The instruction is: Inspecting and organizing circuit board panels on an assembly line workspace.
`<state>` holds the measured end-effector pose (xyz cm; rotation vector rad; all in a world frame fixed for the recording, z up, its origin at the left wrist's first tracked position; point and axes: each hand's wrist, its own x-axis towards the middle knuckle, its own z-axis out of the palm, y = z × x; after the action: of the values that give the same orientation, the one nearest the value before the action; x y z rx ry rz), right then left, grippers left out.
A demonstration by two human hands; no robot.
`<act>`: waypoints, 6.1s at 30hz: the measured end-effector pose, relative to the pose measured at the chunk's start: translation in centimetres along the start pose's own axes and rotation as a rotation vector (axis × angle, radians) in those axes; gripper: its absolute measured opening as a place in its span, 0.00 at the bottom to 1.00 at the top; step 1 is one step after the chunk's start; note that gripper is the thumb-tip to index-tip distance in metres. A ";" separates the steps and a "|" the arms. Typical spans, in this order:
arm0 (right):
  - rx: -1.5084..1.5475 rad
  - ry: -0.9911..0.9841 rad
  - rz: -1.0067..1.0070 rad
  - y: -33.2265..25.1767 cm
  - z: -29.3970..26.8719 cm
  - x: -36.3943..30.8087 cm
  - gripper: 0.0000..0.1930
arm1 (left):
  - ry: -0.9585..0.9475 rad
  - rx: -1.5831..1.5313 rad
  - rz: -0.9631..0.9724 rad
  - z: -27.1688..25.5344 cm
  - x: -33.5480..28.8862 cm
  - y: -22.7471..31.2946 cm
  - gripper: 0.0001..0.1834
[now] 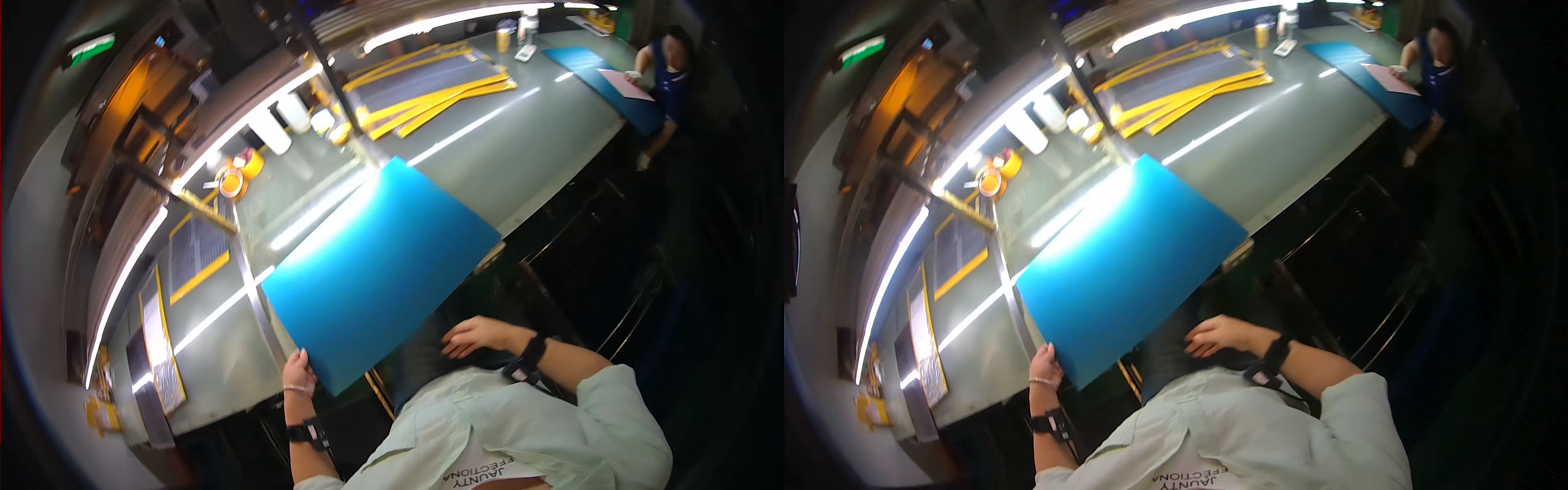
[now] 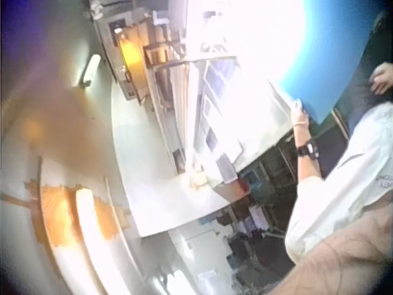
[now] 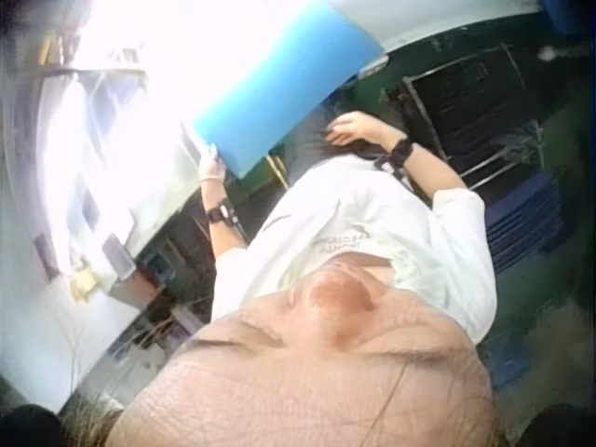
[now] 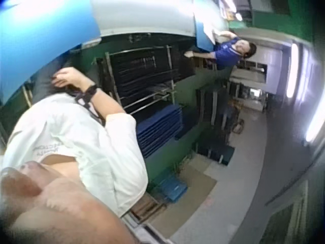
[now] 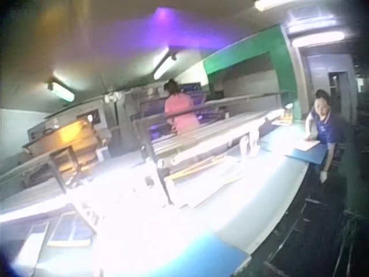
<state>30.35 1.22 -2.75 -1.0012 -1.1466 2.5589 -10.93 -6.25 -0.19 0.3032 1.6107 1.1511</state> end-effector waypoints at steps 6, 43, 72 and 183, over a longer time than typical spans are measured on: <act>0.016 0.378 -0.081 0.3 -2.9 -3.8 0.16 | -0.298 -0.362 -0.082 -4.3 1.6 0.6 0.15; -1.540 1.037 -0.683 -8.2 -4.9 -2.4 0.21 | 0.171 1.618 0.948 10.8 -2.0 -1.0 0.49; -1.686 1.092 -0.617 -5.3 -6.0 -0.5 0.28 | -0.244 0.894 -0.149 -6.7 -29.2 -27.6 0.14; -1.159 0.640 -0.369 -20.2 -10.1 0.1 0.18 | 0.125 0.958 -0.111 -7.0 -15.0 -54.3 0.17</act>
<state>34.33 21.32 6.75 -1.4147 -2.2722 0.9915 7.83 -47.33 -34.52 0.7475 2.1745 0.2397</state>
